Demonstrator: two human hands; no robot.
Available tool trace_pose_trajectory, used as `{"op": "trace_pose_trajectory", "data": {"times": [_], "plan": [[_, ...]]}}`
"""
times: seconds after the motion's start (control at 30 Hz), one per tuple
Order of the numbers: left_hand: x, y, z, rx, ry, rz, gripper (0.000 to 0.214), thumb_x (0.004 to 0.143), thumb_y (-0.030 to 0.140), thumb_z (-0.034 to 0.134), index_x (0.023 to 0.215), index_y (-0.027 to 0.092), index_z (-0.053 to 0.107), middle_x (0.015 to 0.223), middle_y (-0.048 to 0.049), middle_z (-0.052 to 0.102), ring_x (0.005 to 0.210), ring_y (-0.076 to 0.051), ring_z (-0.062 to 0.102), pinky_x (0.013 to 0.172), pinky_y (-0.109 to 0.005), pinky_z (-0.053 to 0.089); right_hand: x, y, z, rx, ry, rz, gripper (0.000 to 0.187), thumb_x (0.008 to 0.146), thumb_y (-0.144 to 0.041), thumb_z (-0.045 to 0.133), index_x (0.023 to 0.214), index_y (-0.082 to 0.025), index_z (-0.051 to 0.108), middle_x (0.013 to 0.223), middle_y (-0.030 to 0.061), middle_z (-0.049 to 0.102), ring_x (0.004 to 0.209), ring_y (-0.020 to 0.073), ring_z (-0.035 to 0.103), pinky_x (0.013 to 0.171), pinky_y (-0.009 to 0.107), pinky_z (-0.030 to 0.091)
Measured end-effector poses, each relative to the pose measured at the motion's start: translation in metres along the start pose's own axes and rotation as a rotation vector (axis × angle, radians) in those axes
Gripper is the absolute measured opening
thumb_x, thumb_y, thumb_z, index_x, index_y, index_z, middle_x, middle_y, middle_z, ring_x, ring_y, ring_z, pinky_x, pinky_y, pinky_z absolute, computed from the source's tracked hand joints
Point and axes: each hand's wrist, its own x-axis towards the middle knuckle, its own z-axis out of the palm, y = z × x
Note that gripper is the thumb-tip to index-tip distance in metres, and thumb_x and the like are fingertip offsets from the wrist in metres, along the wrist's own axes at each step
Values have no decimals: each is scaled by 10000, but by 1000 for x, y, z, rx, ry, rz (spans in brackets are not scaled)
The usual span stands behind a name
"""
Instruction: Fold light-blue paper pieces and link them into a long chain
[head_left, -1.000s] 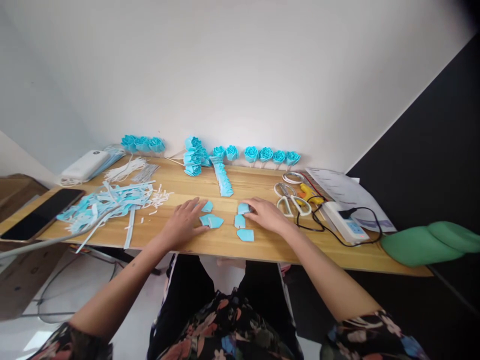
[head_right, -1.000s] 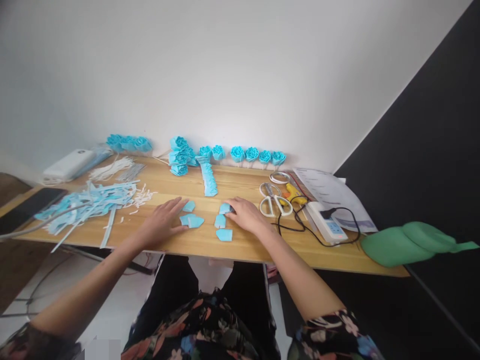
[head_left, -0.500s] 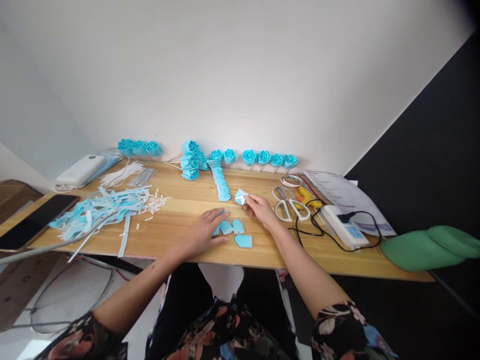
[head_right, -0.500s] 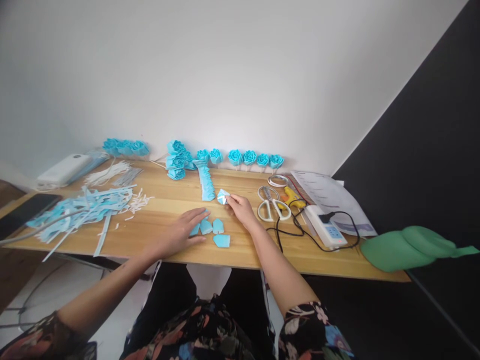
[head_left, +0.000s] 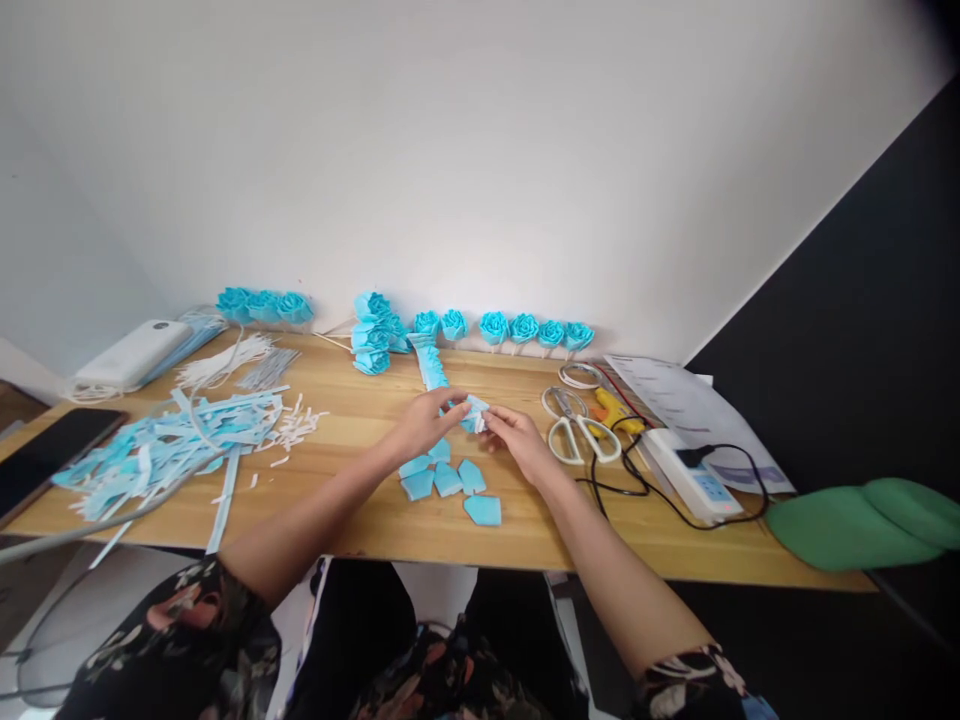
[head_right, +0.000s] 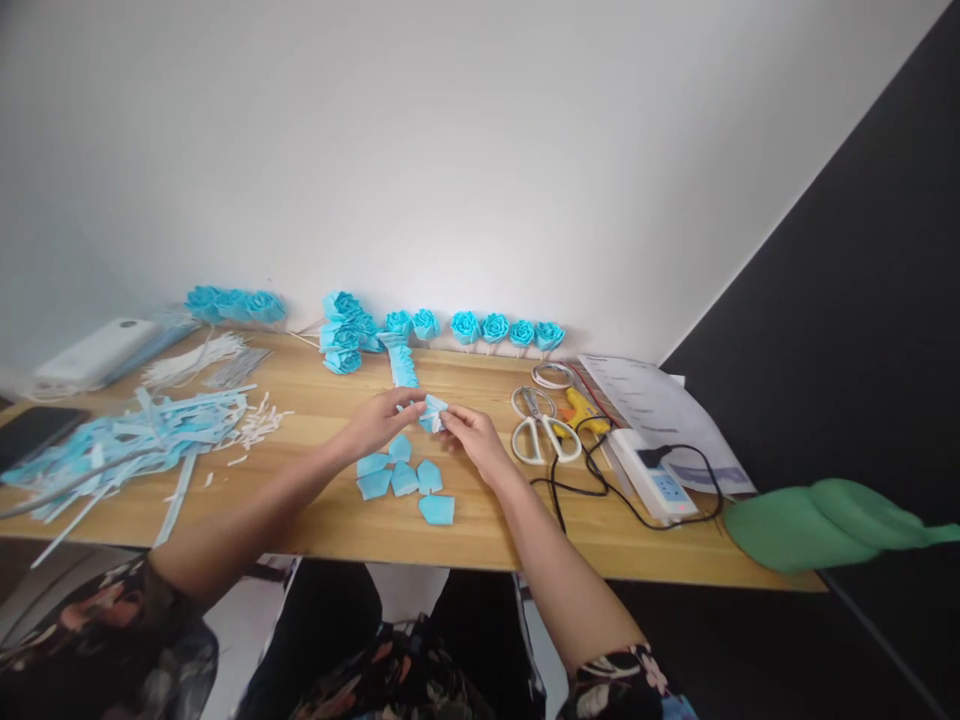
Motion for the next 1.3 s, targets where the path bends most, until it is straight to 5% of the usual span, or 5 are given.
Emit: {"op": "trace_pose_trajectory", "data": {"times": [0.17, 0.53, 0.87, 1.03, 1.3], "plan": [[18, 0, 10, -366, -70, -199, 148, 787, 291, 566, 755, 147, 576, 627, 17, 598, 554, -106, 560, 531, -206, 424, -1, -1, 1, 12, 8, -9, 292, 744, -435, 683, 879, -176, 696, 748, 15, 651, 622, 111, 572, 522, 213, 423], [15, -14, 13, -590, 104, -270, 200, 765, 322, 626, 783, 140, 548, 499, 42, 552, 410, -81, 521, 392, -170, 381, -4, -4, -6, 14, 133, 67, 392, 783, -491, 626, 1029, -187, 668, 840, 63, 691, 683, 129, 611, 541, 217, 458], [10, -17, 7, -626, 26, -229, 445, 789, 295, 630, 1176, 122, 497, 526, 68, 544, 431, -95, 562, 393, -166, 408, -35, -36, -7, -917, -38, -222, 184, 836, -342, 592, 966, -268, 700, 894, 25, 713, 790, 193, 618, 706, 304, 421], [8, -17, 8, -540, 15, -216, 410, 816, 303, 587, 1176, 121, 515, 522, 75, 513, 404, -85, 529, 370, -163, 364, -49, -39, 4, -1108, -199, -290, 280, 794, -274, 648, 1073, -275, 671, 1041, 53, 693, 993, 246, 595, 817, 353, 427], [3, -12, 13, -401, -111, -213, 424, 854, 298, 513, 1247, 141, 489, 534, 76, 501, 416, -85, 516, 400, -173, 353, -30, -24, -33, -614, 98, -118, 237, 801, -272, 600, 1015, -238, 694, 901, 46, 719, 775, 191, 631, 694, 322, 478]]}}
